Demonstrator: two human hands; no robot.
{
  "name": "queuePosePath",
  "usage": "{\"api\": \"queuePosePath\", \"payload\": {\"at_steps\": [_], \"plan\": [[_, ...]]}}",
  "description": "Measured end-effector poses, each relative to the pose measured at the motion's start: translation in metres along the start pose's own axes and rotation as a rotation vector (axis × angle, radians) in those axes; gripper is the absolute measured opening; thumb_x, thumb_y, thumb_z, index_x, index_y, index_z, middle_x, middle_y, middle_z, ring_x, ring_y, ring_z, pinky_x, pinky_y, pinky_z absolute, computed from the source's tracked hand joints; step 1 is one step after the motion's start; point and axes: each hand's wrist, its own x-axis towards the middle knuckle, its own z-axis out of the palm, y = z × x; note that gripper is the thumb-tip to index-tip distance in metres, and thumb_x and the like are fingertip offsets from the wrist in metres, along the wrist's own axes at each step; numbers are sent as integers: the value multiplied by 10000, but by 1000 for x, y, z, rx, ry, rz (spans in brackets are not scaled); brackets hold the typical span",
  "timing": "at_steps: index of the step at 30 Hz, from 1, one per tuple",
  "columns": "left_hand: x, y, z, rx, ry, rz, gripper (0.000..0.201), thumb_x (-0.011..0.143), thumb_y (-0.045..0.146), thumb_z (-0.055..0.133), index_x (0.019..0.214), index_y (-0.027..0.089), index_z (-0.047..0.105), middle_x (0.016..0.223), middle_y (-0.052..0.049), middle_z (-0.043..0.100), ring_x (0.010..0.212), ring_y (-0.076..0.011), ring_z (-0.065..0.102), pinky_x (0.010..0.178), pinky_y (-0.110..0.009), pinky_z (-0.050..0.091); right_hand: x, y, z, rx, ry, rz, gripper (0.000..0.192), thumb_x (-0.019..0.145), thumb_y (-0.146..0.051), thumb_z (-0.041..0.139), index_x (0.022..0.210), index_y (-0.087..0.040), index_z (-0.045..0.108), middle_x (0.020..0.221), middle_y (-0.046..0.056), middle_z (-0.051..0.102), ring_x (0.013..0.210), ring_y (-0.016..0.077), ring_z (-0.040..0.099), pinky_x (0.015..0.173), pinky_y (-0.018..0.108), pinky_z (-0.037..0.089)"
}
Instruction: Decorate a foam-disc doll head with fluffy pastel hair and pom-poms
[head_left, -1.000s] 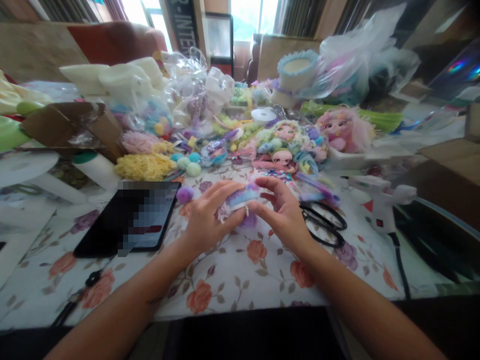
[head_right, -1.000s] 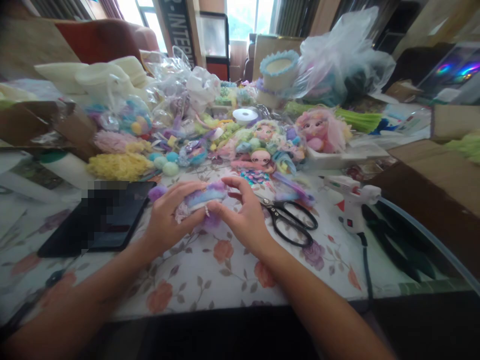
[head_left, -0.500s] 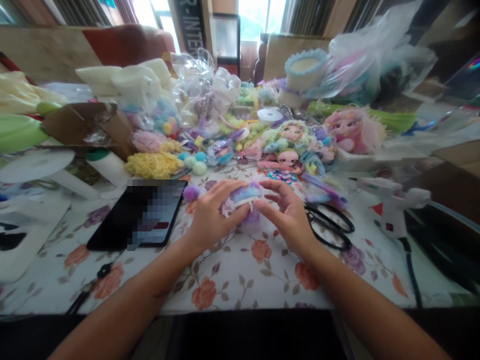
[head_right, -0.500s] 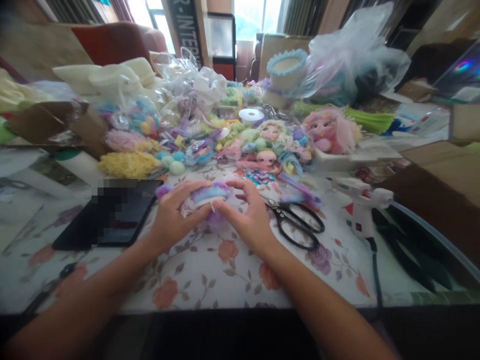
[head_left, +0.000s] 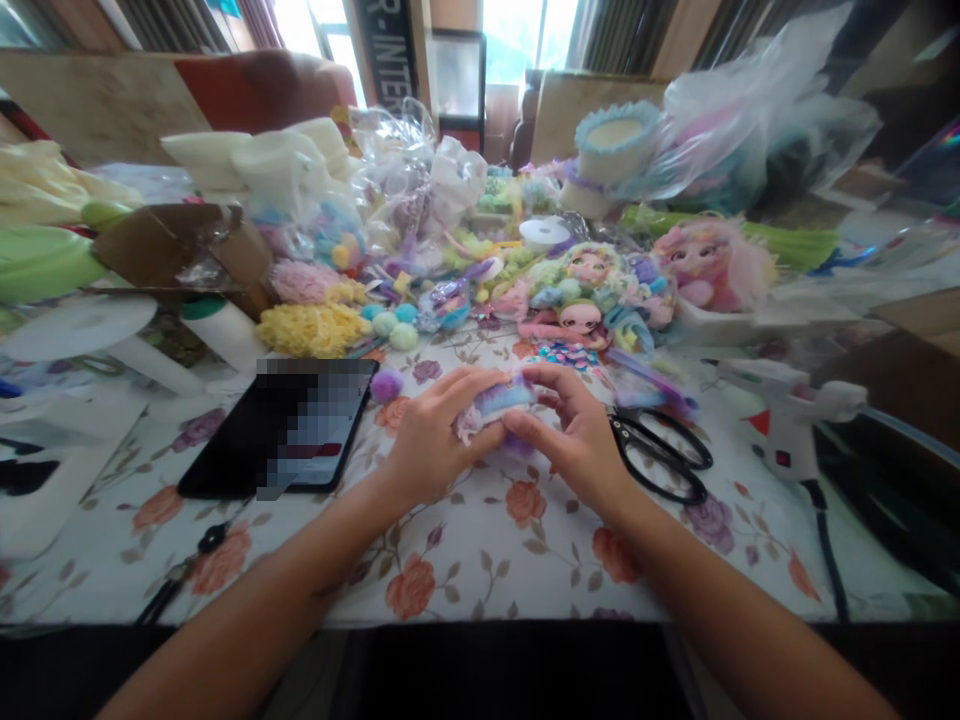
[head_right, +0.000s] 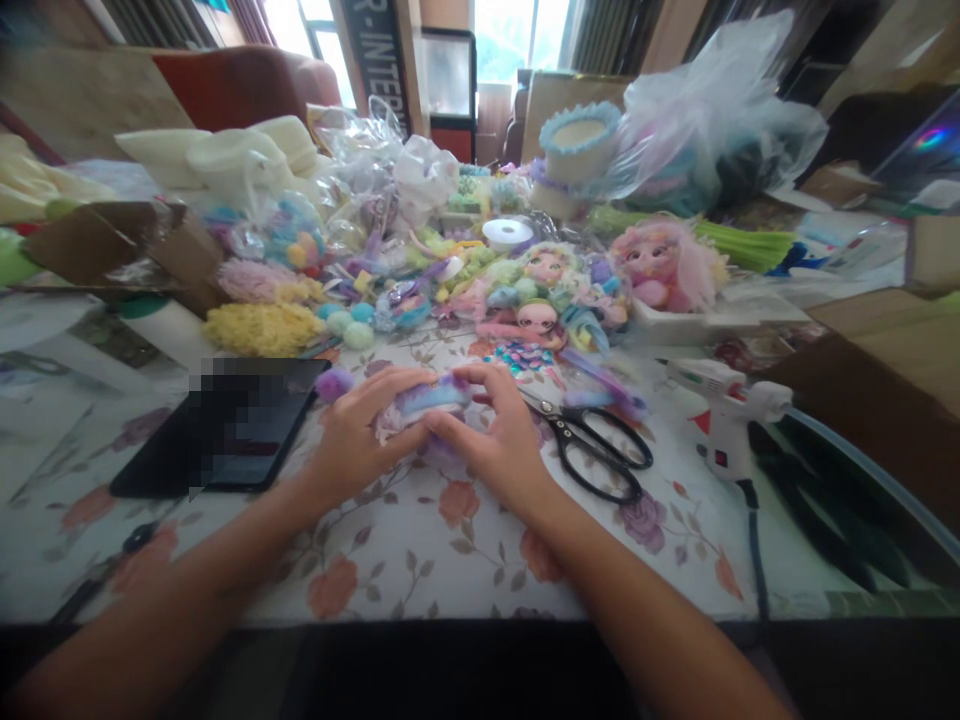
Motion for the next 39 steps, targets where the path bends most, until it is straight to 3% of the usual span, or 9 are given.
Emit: {"api": "queuePosePath", "payload": {"at_steps": [10, 16, 23, 36, 39], "plan": [[7, 6, -1, -110, -1, -288, 300, 829, 305, 723, 1106, 201, 678, 1091, -55, 758, 1005, -233, 707, 868, -342, 579, -1, -3, -2, -158, 61, -153, 392, 796, -388, 775, 1130, -273, 605, 1221, 80, 608, 1210, 267, 555, 1017, 460, 455], [8, 5, -1, -130, -22, -308, 281, 831, 301, 704, 1094, 205, 681, 1070, -47, 760, 990, -230, 708, 880, -348, 577, 0, -3, -2, -127, 40, -168, 225, 870, -350, 684, 1070, -264, 628, 1167, 78, 633, 1152, 244, 590, 965, 434, 493], [9, 8, -3, -136, -39, -301, 271, 823, 272, 714, 1084, 209, 682, 1070, -43, 768, 980, -220, 718, 864, -331, 585, 0, -7, -2, -70, 31, -122, 154, 842, -299, 686, 983, -257, 642, 1083, 50, 679, 1082, 233, 625, 936, 410, 494], [8, 11, -4, -188, -59, -279, 290, 815, 312, 735, 1086, 222, 688, 1088, -44, 769, 989, -233, 721, 853, -334, 593, 1, -5, -9, 54, -30, 56, 489, 734, -320, 792, 1170, -263, 579, 1095, 45, 665, 1059, 222, 625, 951, 404, 492], [7, 13, -5, -222, -64, -294, 294, 803, 320, 753, 1073, 222, 693, 1078, -38, 774, 991, -229, 724, 871, -331, 592, 2, -6, -10, 42, -44, 25, 425, 732, -296, 785, 1123, -256, 620, 1084, 38, 680, 1028, 218, 629, 931, 391, 493]]}}
